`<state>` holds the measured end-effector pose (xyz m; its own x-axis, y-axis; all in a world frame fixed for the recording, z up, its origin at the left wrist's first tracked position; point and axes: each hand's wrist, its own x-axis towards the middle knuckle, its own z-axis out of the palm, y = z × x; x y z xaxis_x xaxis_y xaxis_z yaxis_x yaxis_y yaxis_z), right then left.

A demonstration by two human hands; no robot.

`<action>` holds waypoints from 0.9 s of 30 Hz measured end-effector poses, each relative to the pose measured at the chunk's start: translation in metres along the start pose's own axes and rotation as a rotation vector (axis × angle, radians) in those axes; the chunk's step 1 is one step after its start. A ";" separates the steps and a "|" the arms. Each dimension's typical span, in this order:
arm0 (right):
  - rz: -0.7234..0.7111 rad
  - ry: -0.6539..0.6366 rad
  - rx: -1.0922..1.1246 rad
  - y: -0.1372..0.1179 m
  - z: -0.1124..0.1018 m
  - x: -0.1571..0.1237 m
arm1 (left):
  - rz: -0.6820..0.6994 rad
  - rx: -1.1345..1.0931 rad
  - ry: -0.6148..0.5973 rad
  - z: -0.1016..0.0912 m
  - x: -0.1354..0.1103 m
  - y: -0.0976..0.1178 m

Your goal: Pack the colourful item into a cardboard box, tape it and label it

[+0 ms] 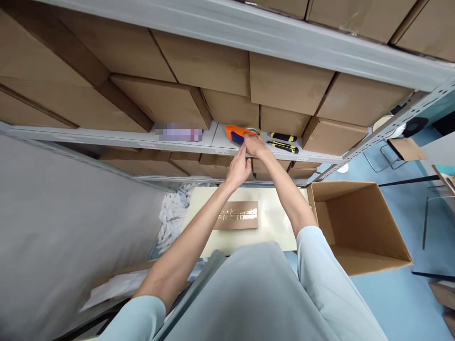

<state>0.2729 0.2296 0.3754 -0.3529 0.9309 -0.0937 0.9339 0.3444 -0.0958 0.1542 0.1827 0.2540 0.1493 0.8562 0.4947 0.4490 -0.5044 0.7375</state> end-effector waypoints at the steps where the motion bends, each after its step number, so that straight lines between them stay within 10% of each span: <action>1: 0.009 -0.036 -0.009 -0.001 0.000 0.008 | 0.009 -0.001 -0.015 -0.001 -0.002 0.000; 8: 0.037 0.176 0.069 0.012 0.028 0.011 | -0.096 0.002 -0.098 -0.024 -0.079 -0.009; 12: 0.138 0.365 0.258 0.011 0.115 -0.073 | -0.351 0.077 0.020 -0.060 -0.184 -0.049; 17: 0.369 0.088 0.501 -0.053 0.241 -0.206 | -0.720 0.210 0.118 -0.085 -0.302 -0.078; 22: 0.471 0.029 0.781 -0.104 0.307 -0.230 | -0.853 0.252 -0.041 -0.056 -0.309 -0.074; 27: 0.714 0.090 0.961 -0.097 0.328 -0.203 | -0.895 0.444 -0.127 -0.031 -0.274 -0.065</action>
<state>0.2350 -0.0331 0.0784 0.2689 0.8931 -0.3606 0.4794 -0.4488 -0.7541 0.0572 -0.0227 0.0851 -0.3220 0.9186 -0.2289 0.7259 0.3948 0.5632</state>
